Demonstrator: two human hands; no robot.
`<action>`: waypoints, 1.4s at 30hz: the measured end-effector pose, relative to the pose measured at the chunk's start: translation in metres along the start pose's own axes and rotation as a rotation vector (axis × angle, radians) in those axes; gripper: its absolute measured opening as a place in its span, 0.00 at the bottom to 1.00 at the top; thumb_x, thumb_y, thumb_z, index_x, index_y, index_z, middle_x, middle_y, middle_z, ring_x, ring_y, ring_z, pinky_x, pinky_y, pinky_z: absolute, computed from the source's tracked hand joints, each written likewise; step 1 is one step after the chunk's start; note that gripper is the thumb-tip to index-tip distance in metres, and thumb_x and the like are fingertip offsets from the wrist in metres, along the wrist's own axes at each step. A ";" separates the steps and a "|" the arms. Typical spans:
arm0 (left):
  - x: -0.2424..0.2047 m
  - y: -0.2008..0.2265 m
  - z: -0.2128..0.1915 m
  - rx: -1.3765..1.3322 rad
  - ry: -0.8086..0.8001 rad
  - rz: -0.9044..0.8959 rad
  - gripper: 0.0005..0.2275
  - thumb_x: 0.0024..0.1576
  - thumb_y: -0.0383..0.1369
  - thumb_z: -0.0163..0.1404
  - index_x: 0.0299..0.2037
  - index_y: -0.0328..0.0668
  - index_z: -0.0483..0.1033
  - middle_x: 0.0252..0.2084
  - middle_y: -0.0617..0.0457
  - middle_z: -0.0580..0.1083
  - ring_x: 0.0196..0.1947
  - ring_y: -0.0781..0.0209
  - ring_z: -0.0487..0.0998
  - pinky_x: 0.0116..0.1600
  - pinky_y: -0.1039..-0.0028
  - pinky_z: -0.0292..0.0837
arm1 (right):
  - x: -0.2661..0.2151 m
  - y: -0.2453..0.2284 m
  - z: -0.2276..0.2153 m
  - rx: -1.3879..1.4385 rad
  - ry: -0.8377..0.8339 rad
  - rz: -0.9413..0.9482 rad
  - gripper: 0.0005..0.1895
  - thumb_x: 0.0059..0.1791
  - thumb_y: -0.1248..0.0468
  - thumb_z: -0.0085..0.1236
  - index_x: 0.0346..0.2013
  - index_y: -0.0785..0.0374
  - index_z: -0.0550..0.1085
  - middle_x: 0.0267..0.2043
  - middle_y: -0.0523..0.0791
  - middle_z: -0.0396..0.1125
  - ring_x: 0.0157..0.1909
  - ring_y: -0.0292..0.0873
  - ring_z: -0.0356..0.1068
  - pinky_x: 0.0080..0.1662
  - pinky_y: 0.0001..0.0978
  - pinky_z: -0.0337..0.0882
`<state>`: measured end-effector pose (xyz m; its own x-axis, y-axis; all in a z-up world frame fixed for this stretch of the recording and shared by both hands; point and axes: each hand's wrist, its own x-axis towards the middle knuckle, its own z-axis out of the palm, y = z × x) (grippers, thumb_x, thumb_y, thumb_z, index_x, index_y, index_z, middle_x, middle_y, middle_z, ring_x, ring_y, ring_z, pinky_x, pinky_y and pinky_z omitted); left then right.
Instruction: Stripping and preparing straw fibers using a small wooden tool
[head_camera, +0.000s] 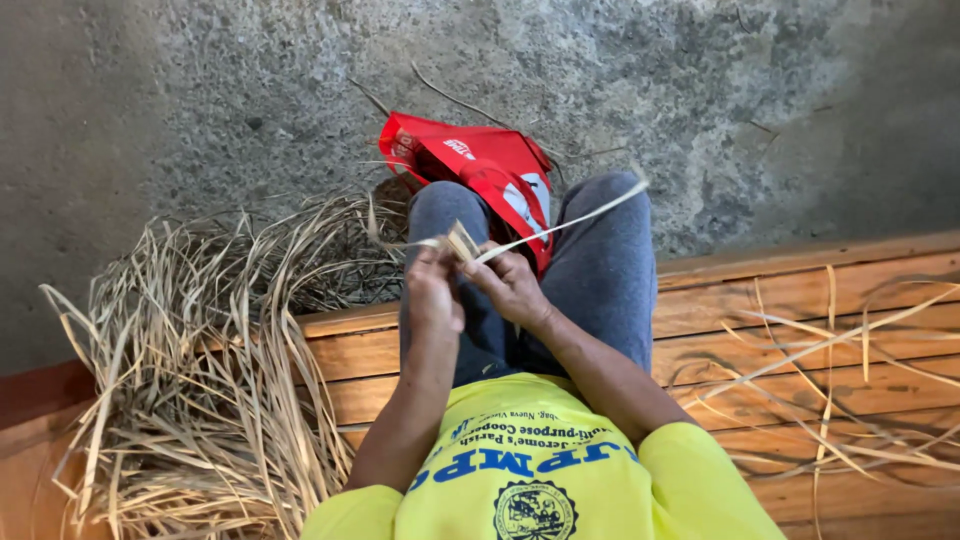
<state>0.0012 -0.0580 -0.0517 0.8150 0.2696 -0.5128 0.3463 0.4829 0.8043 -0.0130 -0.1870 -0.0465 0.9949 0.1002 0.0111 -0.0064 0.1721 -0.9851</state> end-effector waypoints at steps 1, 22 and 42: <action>0.012 -0.003 -0.006 0.077 0.100 0.042 0.03 0.53 0.29 0.57 0.34 0.46 0.82 0.28 0.57 0.76 0.25 0.67 0.73 0.35 0.77 0.65 | -0.003 0.002 0.001 0.097 -0.033 0.042 0.06 0.54 0.66 0.59 0.34 0.64 0.76 0.18 0.40 0.62 0.23 0.33 0.60 0.30 0.27 0.68; 0.189 0.156 -0.202 0.117 0.838 0.454 0.09 0.52 0.39 0.55 0.28 0.42 0.79 0.23 0.49 0.77 0.21 0.58 0.79 0.18 0.60 0.74 | -0.042 -0.043 -0.053 0.773 0.005 -0.003 0.19 0.52 0.57 0.52 0.31 0.73 0.63 0.14 0.50 0.54 0.15 0.36 0.50 0.16 0.25 0.56; 0.006 0.003 0.012 0.079 0.012 0.160 0.05 0.61 0.32 0.55 0.37 0.47 0.84 0.29 0.61 0.76 0.30 0.71 0.71 0.46 0.78 0.70 | 0.008 -0.004 -0.001 0.002 0.043 -0.151 0.06 0.54 0.65 0.61 0.33 0.63 0.76 0.22 0.41 0.66 0.28 0.33 0.62 0.33 0.29 0.70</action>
<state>0.0129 -0.0651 -0.0483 0.8572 0.3479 -0.3798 0.2485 0.3666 0.8966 -0.0051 -0.1873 -0.0428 0.9879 0.0308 0.1519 0.1438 0.1836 -0.9724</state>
